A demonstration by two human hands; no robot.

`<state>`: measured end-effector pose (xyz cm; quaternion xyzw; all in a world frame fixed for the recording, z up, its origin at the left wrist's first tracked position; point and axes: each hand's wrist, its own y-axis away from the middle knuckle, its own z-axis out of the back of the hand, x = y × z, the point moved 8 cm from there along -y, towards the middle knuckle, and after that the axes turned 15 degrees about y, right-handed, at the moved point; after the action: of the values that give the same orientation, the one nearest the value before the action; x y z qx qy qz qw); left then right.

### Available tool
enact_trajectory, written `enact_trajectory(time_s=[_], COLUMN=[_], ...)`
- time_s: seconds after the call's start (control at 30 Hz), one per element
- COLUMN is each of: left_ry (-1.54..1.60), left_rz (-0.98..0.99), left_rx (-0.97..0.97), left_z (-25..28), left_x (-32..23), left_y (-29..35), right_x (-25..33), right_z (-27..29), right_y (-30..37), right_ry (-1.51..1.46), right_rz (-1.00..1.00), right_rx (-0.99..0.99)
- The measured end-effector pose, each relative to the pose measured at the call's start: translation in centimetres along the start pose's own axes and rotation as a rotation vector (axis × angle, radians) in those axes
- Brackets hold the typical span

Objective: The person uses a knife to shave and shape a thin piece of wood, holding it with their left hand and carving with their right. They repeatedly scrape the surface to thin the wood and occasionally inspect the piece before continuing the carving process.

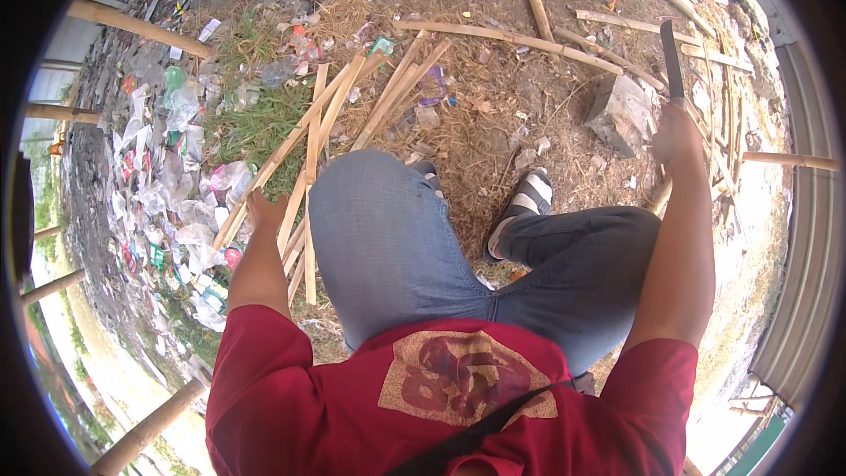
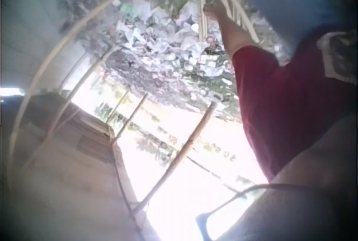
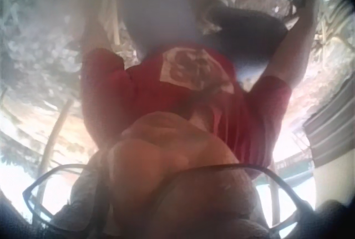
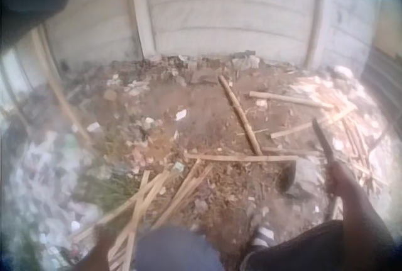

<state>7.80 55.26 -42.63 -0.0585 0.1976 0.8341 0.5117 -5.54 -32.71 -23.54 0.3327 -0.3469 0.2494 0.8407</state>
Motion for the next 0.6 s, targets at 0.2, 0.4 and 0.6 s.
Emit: enact_trajectory(time_s=[0.2,0.4,0.6], left_ry=[-0.130,-0.250,-0.445], left_rz=[-0.027,0.074,-0.218], left_rx=[0.094,0.266,0.286], left_z=[-2.6,-5.1,-4.7], left_x=[-1.2,0.3,-5.1], left_y=[-7.5,-10.2,-6.3], right_x=[-0.1,1.6,3.4], right_z=[0.1,-0.7,-2.7], right_y=[0.1,-1.2,0.1], right_ry=[-0.107,-0.014,-0.188], right_rz=[-0.287,-0.145,-0.205], right_rx=[-0.124,-0.142,-0.157])
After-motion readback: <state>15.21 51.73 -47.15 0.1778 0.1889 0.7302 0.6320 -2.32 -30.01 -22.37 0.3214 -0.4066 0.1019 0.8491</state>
